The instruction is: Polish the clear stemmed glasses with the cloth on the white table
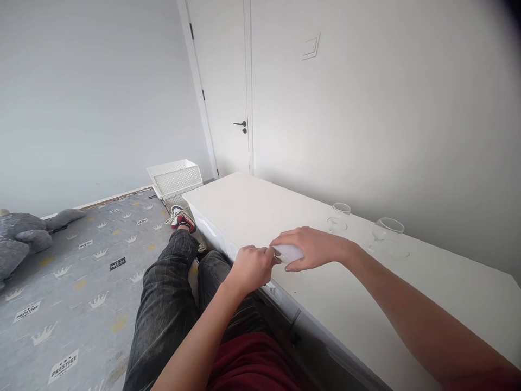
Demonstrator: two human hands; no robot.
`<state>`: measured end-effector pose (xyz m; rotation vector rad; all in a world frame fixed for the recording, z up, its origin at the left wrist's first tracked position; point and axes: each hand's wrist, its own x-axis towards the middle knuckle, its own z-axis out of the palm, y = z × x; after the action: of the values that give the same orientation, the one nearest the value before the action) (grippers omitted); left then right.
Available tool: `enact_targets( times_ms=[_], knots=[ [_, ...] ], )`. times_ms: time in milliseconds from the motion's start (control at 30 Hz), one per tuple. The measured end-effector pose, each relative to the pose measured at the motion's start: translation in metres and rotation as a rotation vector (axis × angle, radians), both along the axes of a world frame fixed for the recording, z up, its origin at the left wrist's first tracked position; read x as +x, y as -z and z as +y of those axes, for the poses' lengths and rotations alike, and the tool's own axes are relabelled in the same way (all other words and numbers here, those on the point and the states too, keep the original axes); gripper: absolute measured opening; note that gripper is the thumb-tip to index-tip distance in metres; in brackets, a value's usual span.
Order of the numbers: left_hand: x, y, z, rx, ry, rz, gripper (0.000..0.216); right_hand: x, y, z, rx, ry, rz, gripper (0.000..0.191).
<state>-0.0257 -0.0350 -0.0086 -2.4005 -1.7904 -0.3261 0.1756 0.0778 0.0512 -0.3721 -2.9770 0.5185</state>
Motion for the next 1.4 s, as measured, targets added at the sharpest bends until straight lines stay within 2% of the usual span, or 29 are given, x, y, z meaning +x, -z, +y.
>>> enact_targets(
  times_ms=[67, 133, 200, 233, 333, 433, 533, 633, 733, 933, 1033, 1100, 1167, 1233, 1300, 1400],
  knots=[
    [-0.002, 0.000, 0.002, -0.025, -0.042, -0.027, 0.025, -0.003, 0.007, 0.000, 0.171, 0.000, -0.015, 0.058],
    [-0.004, -0.002, 0.004, -0.042, -0.119, -0.122, 0.026, -0.006, 0.015, 0.001, 0.417, -0.025, 0.047, 0.049],
    [-0.004, -0.006, 0.004, -0.052, -0.174, -0.296, 0.026, -0.009, 0.021, 0.002, 0.658, -0.069, 0.156, 0.037],
    [-0.003, -0.009, 0.003, -0.060, -0.180, -0.393, 0.028, -0.010, 0.022, 0.002, 0.742, -0.092, 0.203, 0.037],
    [0.001, -0.016, -0.001, -0.114, -0.161, -0.568, 0.034, -0.013, 0.022, -0.001, 0.792, -0.098, 0.242, 0.038],
    [0.005, -0.019, -0.006, -0.099, -0.173, -0.443, 0.031, -0.014, 0.015, -0.011, 0.640, 0.005, 0.202, 0.022],
    [0.006, -0.017, -0.009, -0.055, -0.123, -0.179, 0.026, -0.012, 0.005, -0.022, 0.368, 0.125, 0.145, 0.028],
    [0.005, -0.011, -0.008, -0.026, 0.006, -0.041, 0.020, -0.007, -0.002, -0.021, -0.004, 0.207, 0.078, 0.035],
    [0.001, -0.004, -0.005, 0.016, 0.074, -0.003, 0.021, -0.005, -0.003, -0.010, -0.431, 0.238, 0.017, 0.040],
    [-0.011, 0.011, 0.004, 0.046, 0.058, -0.127, 0.026, -0.010, 0.016, 0.010, -1.104, 0.230, 0.168, 0.047],
    [-0.014, 0.016, 0.007, 0.027, 0.036, -0.327, 0.029, -0.018, 0.027, 0.007, -1.456, 0.172, 0.305, 0.052],
    [-0.012, 0.018, 0.009, 0.005, 0.043, -0.523, 0.036, -0.028, 0.034, 0.001, -1.603, 0.160, 0.441, 0.052],
    [-0.006, 0.021, 0.012, -0.024, 0.047, -0.775, 0.042, -0.040, 0.042, -0.008, -1.641, 0.228, 0.644, 0.049],
    [0.003, 0.024, 0.015, -0.065, 0.017, -1.044, 0.046, -0.053, 0.053, -0.020, -1.578, 0.344, 0.870, 0.048],
    [0.014, 0.027, 0.017, -0.091, -0.044, -1.241, 0.046, -0.063, 0.066, -0.033, -1.444, 0.429, 0.993, 0.059],
    [0.028, 0.032, 0.019, -0.070, -0.145, -1.329, 0.041, -0.070, 0.086, -0.047, -1.169, 0.535, 1.010, 0.063]
  ],
)
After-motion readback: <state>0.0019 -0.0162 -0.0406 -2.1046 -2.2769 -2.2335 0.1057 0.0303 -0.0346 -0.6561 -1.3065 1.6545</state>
